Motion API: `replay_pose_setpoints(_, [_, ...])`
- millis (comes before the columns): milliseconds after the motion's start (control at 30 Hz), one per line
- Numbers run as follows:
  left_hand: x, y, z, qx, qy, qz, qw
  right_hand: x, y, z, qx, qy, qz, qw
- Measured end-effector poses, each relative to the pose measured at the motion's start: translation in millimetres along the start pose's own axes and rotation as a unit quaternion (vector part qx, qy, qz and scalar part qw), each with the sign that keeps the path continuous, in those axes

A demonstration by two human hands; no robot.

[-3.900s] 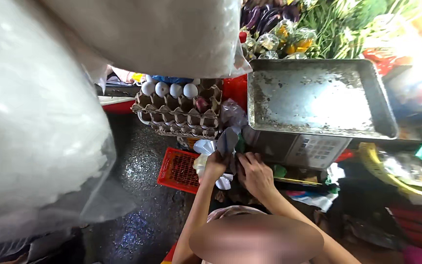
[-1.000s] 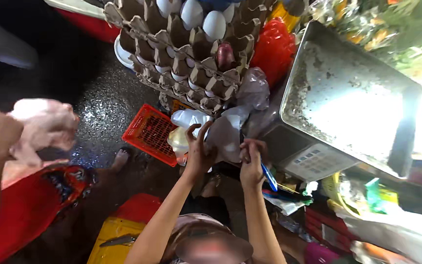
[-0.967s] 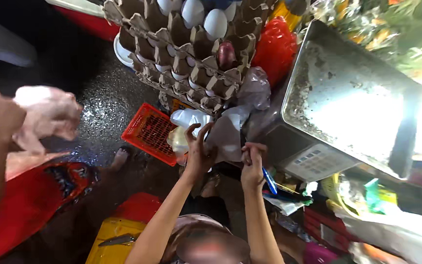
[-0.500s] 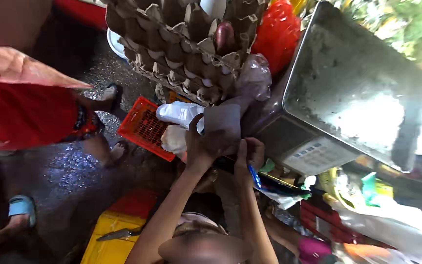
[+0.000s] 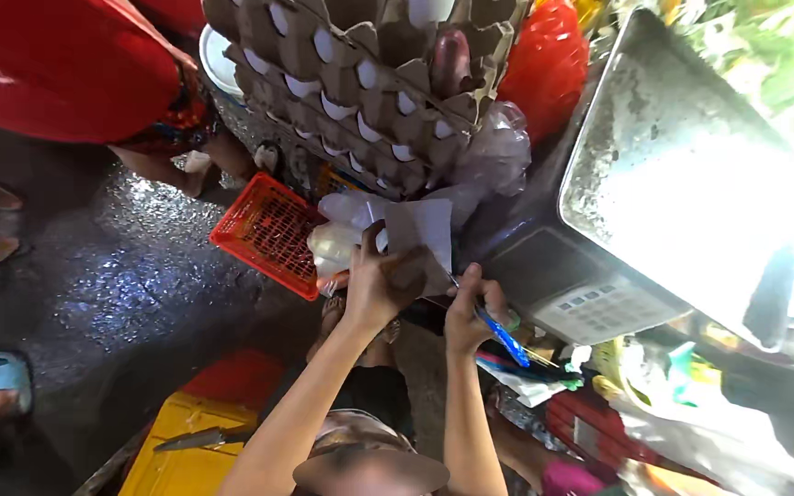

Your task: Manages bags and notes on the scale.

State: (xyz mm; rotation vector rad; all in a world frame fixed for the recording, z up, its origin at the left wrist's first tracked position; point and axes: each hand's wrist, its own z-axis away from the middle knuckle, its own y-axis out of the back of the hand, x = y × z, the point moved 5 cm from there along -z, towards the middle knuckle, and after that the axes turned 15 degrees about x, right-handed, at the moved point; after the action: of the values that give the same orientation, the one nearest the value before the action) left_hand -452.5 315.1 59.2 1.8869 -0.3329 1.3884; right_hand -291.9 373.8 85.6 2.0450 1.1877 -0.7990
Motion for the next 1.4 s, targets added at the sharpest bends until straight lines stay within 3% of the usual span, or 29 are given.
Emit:
replay_pose_setpoints(467, [-1,-2,1,0.010,-0.019,-0.013,1.000,2,-5,6,0.026,0.057,0.085,0.994])
replay_pose_setpoints(600, [-2,-1,1,0.005,-0.008,-0.004,1.000,-5,4,1,-0.004,0.022,0.017,1.000])
replay_pose_setpoints(733, [-6,6,1,0.008,0.095,0.173,0.980,-11,19,-17,-0.050,-0.116,-0.115,0.985])
replay_pose_setpoints(833, [-13,12,3,0.019,0.182,0.324,0.928,-10,26,-21,-0.097,-0.173,-0.126,0.972])
replay_pose_setpoints(967, [-23,25,1,0.027,0.283,0.403,0.870,-12,33,-27,-0.079,-0.221,-0.162,0.958])
replay_pose_setpoints(1067, [-19,28,-2,0.037,0.316,0.409,0.855,-28,23,-32,-0.159,-0.200,-0.123,0.959])
replay_pose_setpoints(1133, [-15,31,-1,0.028,0.309,0.401,0.862,-41,5,-37,-0.268,-0.159,-0.045,0.949])
replay_pose_setpoints(1267, [-13,40,1,0.024,0.274,0.428,0.861,-69,-36,-53,-0.370,-0.097,0.109,0.917])
replay_pose_setpoints(1333, [-11,53,4,0.002,0.232,0.396,0.889,-89,-19,-84,-0.350,-0.046,0.076,0.933])
replay_pose_setpoints(1400, [-12,66,8,0.044,0.261,0.354,0.897,-108,28,-139,-0.250,-0.063,0.023,0.966])
